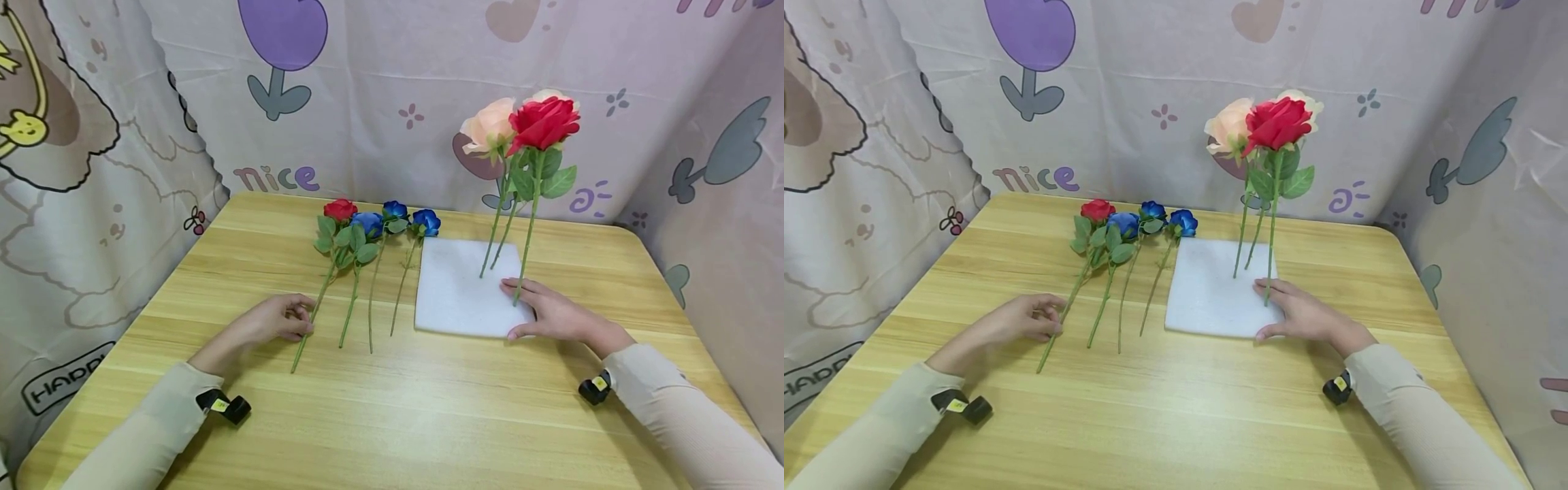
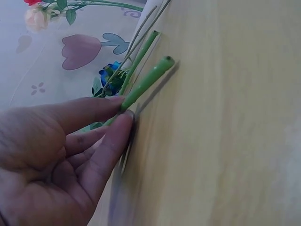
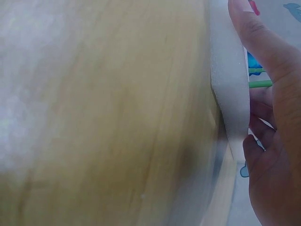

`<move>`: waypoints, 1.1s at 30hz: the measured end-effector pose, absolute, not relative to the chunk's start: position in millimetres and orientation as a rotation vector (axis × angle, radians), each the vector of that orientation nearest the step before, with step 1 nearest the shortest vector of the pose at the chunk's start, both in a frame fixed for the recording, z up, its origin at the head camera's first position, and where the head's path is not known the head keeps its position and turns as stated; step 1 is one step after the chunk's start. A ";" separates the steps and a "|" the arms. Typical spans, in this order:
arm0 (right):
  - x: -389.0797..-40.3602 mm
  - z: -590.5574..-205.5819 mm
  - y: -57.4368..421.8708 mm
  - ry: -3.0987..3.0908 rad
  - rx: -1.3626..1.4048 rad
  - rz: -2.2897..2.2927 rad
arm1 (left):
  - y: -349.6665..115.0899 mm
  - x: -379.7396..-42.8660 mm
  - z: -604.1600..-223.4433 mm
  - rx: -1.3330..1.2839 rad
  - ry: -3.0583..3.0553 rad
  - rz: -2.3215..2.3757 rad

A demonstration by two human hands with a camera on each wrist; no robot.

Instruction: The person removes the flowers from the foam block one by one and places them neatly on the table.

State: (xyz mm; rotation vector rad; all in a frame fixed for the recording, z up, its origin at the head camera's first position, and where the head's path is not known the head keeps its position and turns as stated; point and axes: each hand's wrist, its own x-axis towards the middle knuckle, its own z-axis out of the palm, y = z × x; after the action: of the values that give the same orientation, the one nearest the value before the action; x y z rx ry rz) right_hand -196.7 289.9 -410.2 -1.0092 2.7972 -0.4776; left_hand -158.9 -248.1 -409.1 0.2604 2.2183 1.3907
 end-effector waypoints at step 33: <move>-196.5 -409.1 289.9 2.788 -0.999 -0.480 | -250.9 -176.0 -388.0 0.438 2.350 1.158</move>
State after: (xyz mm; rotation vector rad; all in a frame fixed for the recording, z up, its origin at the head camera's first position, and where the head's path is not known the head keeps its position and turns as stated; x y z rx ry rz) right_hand -196.5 289.9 -409.1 -0.9992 2.7882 -0.4801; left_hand -176.0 -250.9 -388.0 0.4381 2.3496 1.1584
